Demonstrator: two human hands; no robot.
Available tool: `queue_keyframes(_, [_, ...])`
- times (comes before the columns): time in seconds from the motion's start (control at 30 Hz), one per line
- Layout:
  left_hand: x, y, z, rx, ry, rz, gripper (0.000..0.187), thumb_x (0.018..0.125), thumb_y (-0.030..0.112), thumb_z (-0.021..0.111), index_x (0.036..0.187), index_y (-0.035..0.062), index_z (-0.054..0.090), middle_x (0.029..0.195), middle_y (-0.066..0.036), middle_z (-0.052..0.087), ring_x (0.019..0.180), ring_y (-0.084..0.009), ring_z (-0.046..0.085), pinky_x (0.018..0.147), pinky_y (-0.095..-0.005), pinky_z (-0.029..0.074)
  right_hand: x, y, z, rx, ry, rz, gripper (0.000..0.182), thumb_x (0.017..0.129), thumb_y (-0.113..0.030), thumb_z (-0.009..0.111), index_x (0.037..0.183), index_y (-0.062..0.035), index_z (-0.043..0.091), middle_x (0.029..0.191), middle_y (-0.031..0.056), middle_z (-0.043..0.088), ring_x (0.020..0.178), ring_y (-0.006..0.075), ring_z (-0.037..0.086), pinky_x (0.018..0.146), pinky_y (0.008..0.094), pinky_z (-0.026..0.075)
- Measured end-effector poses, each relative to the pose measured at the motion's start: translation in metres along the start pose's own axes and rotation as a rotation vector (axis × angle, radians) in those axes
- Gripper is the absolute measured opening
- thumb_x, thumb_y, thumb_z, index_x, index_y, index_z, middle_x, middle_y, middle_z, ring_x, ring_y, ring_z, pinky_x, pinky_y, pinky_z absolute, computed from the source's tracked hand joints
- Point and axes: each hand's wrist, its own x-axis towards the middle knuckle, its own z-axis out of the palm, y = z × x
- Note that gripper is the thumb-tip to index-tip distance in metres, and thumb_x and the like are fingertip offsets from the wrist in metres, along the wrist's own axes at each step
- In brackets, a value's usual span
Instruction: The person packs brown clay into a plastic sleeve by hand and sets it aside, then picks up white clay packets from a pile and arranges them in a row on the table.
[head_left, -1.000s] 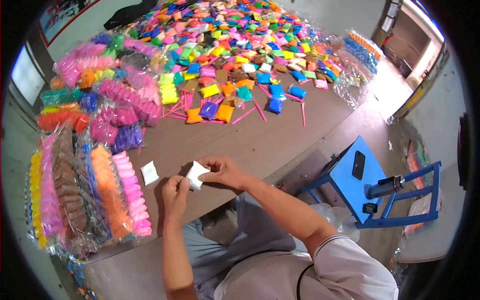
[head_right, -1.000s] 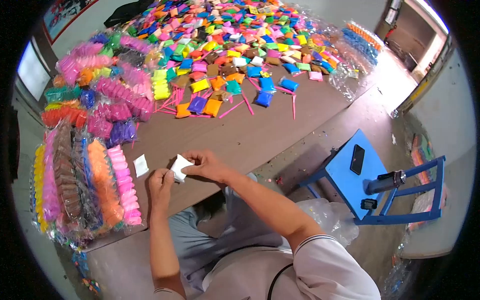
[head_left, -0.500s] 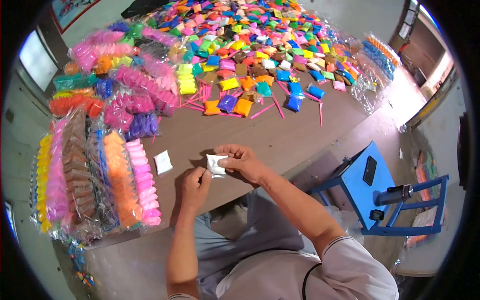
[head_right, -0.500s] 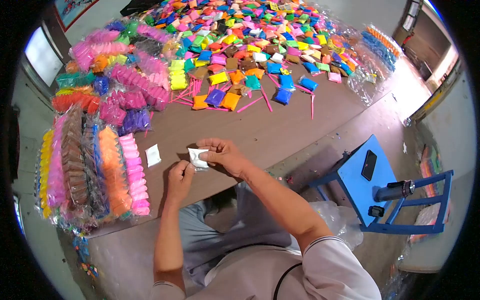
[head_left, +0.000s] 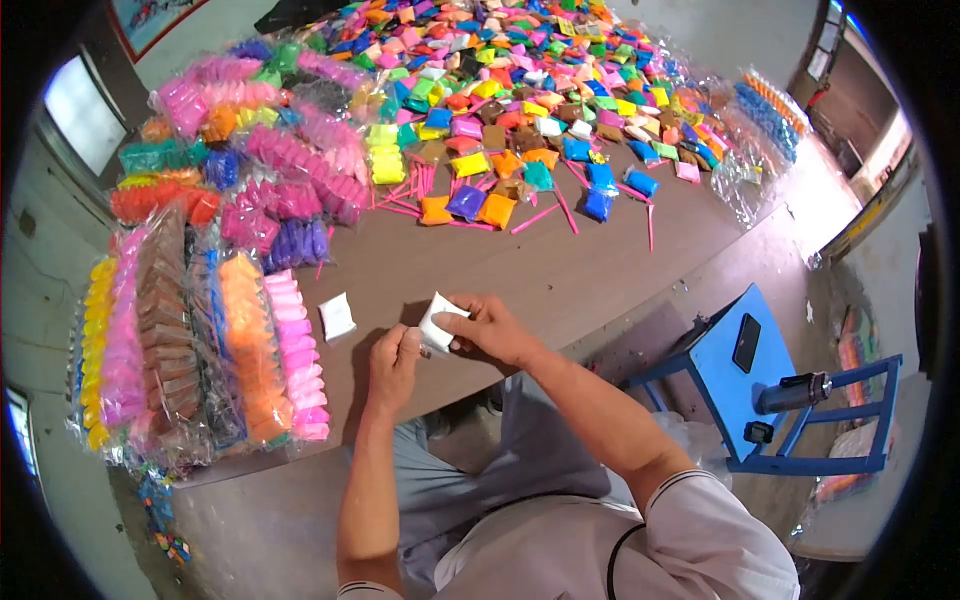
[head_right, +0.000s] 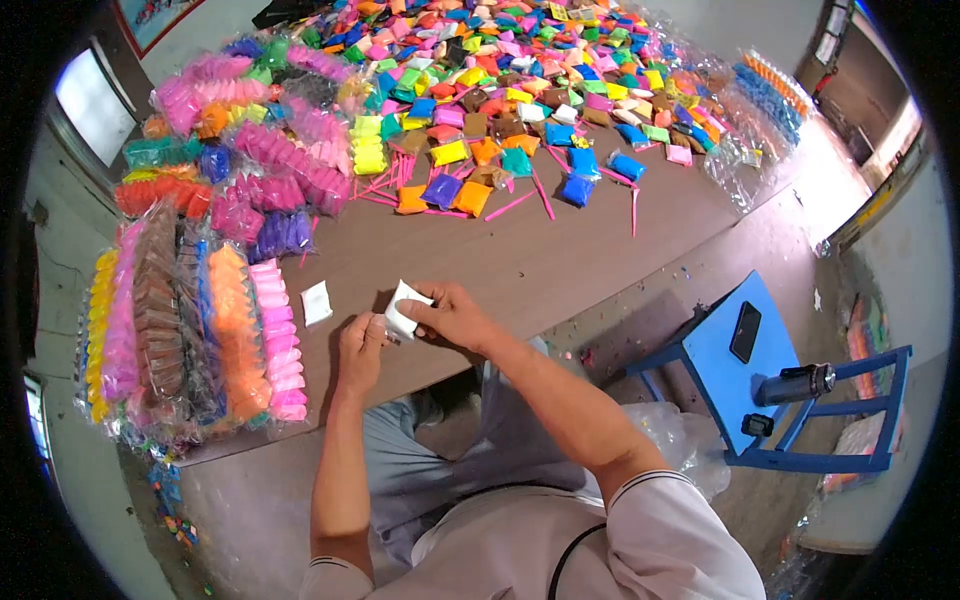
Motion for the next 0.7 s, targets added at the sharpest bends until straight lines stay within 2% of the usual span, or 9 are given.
queue_keyframes(0.1, [0.0, -0.002, -0.002, -0.042, 0.007, -0.019, 0.042, 0.102, 0.033, 0.048, 0.079, -0.0022, 0.055, 0.067, -0.012, 0.058, 0.065, -0.0212, 0.056, 0.061, -0.0367, 0.044, -0.002, -0.013, -0.01, 0.285, -0.097, -0.015, 0.054, 0.095, -0.013, 0.06, 0.146, -0.0067, 0.044, 0.091, 0.0023, 0.06, 0.076, 0.0084, 0.056, 0.069, 0.0213, 0.047])
queue_keyframes(0.13, [0.0, -0.002, -0.002, -0.067, 0.014, -0.035, 0.041, 0.101, 0.031, 0.048, 0.079, -0.0022, 0.055, 0.067, -0.012, 0.058, 0.064, -0.0204, 0.056, 0.061, -0.0365, 0.044, 0.0, -0.011, -0.014, 0.284, -0.101, -0.013, 0.054, 0.095, -0.013, 0.06, 0.146, -0.0067, 0.044, 0.091, 0.0023, 0.06, 0.076, 0.0084, 0.056, 0.069, 0.0213, 0.047])
queue_keyframes(0.2, [0.001, 0.002, -0.003, -0.087, 0.017, -0.065, 0.039, 0.101, 0.029, 0.048, 0.078, -0.0023, 0.054, 0.066, -0.012, 0.058, 0.064, -0.0198, 0.055, 0.061, -0.0364, 0.044, 0.006, -0.004, -0.02, 0.342, -0.28, -0.037, 0.063, 0.092, -0.003, 0.055, 0.152, -0.0086, 0.035, 0.099, 0.0028, 0.059, 0.081, 0.009, 0.056, 0.073, 0.0215, 0.047])
queue_keyframes(0.27, [0.002, 0.002, -0.002, -0.107, 0.02, -0.094, 0.037, 0.1, 0.027, 0.048, 0.077, -0.0023, 0.053, 0.066, -0.012, 0.058, 0.063, -0.0191, 0.055, 0.061, -0.0364, 0.044, 0.008, -0.003, -0.019, 0.217, -0.288, -0.071, 0.064, 0.092, -0.003, 0.058, 0.151, -0.0089, 0.036, 0.099, 0.0023, 0.06, 0.083, 0.0092, 0.057, 0.074, 0.0225, 0.047])
queue_keyframes(0.33, [0.002, -0.002, 0.0, -0.055, -0.025, -0.124, 0.033, 0.098, 0.022, 0.048, 0.078, -0.003, 0.053, 0.068, -0.016, 0.059, 0.062, -0.0254, 0.056, 0.062, -0.0388, 0.044, 0.01, 0.0, -0.02, 0.093, -0.295, -0.101, 0.064, 0.092, -0.004, 0.061, 0.151, -0.0092, 0.036, 0.1, 0.0019, 0.061, 0.085, 0.0094, 0.057, 0.076, 0.0235, 0.047])
queue_keyframes(0.4, [0.001, -0.011, 0.004, 0.053, -0.008, -0.083, 0.031, 0.098, 0.021, 0.049, 0.081, -0.0033, 0.055, 0.071, -0.018, 0.06, 0.065, -0.0302, 0.058, 0.063, -0.0404, 0.045, 0.014, 0.006, -0.025, 0.148, -0.353, -0.038, 0.069, 0.089, -0.005, 0.071, 0.149, -0.013, 0.039, 0.124, 0.002, 0.057, 0.104, 0.0139, 0.057, 0.087, 0.0298, 0.05])
queue_keyframes(0.47, [0.001, -0.02, 0.009, 0.16, 0.008, -0.037, 0.03, 0.097, 0.021, 0.05, 0.083, -0.0036, 0.058, 0.073, -0.02, 0.062, 0.068, -0.0351, 0.06, 0.064, -0.0421, 0.046, 0.018, 0.01, -0.023, 0.074, -0.358, -0.128, 0.067, 0.088, -0.006, 0.073, 0.147, -0.0121, 0.041, 0.125, 0.0026, 0.058, 0.107, 0.0145, 0.057, 0.091, 0.0311, 0.049])
queue_keyframes(0.53, [0.002, -0.024, 0.017, -0.007, 0.03, -0.068, 0.025, 0.096, 0.02, 0.052, 0.091, -0.0025, 0.063, 0.081, -0.023, 0.064, 0.079, -0.0421, 0.061, 0.068, -0.0454, 0.047, 0.014, 0.003, -0.017, -0.002, -0.362, -0.219, 0.066, 0.086, -0.006, 0.074, 0.145, -0.0112, 0.044, 0.126, 0.0032, 0.058, 0.11, 0.0151, 0.057, 0.094, 0.0325, 0.049])
queue_keyframes(0.7, [0.001, -0.016, 0.021, 0.146, 0.064, 0.051, 0.023, 0.095, 0.018, 0.053, 0.097, -0.0008, 0.065, 0.085, -0.022, 0.066, 0.086, -0.0404, 0.063, 0.072, -0.0467, 0.048, 0.007, 0.003, -0.011, 0.0, -0.415, -0.184, 0.052, 0.084, -0.004, 0.076, 0.131, -0.0045, 0.056, 0.119, 0.0029, 0.063, 0.111, 0.0142, 0.057, 0.099, 0.0308, 0.045])
